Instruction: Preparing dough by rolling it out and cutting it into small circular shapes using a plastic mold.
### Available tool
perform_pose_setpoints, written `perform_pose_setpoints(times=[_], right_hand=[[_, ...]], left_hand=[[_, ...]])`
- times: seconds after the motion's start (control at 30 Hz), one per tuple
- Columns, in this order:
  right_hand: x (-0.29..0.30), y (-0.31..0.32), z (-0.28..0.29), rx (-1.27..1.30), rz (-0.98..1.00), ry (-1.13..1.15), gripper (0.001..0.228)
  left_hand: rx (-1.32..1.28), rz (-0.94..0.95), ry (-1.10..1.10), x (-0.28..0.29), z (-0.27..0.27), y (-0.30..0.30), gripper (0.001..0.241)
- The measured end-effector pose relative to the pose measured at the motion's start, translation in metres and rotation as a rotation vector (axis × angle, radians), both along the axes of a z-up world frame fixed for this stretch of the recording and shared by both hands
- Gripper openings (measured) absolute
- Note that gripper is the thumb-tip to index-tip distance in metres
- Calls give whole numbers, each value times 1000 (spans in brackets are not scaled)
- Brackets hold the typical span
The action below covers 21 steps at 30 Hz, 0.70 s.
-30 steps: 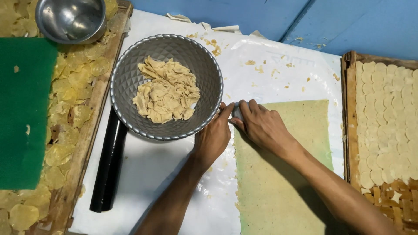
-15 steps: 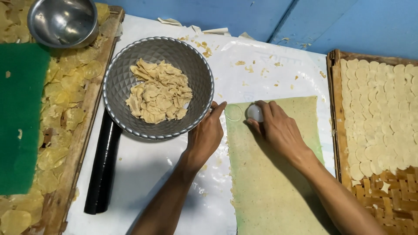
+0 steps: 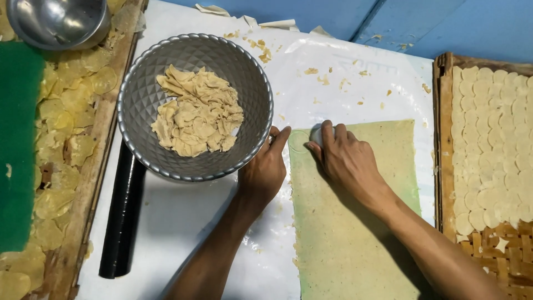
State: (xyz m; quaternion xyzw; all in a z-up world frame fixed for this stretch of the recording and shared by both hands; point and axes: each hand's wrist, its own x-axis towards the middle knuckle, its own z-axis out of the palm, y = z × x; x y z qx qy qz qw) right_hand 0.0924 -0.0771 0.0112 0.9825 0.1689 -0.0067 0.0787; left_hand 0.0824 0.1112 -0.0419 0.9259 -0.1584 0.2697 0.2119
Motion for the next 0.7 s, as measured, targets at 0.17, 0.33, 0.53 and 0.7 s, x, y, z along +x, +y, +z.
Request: perform_pose_setpoints(times=[0.17, 0.33, 0.53, 0.7], right_hand=[[7, -4, 2, -8, 50, 83, 49], [6, -3, 7, 22, 54, 70, 46], [-6, -12, 23, 264, -24, 157, 47], [-20, -47, 14, 369, -138, 66, 50]], left_hand=[[-12, -9, -11, 0, -1, 0, 34], [-46, -40, 8, -1, 0, 1, 33], [-43, -77, 70, -2, 4, 3, 38], [-40, -80, 69, -1, -4, 2, 40]])
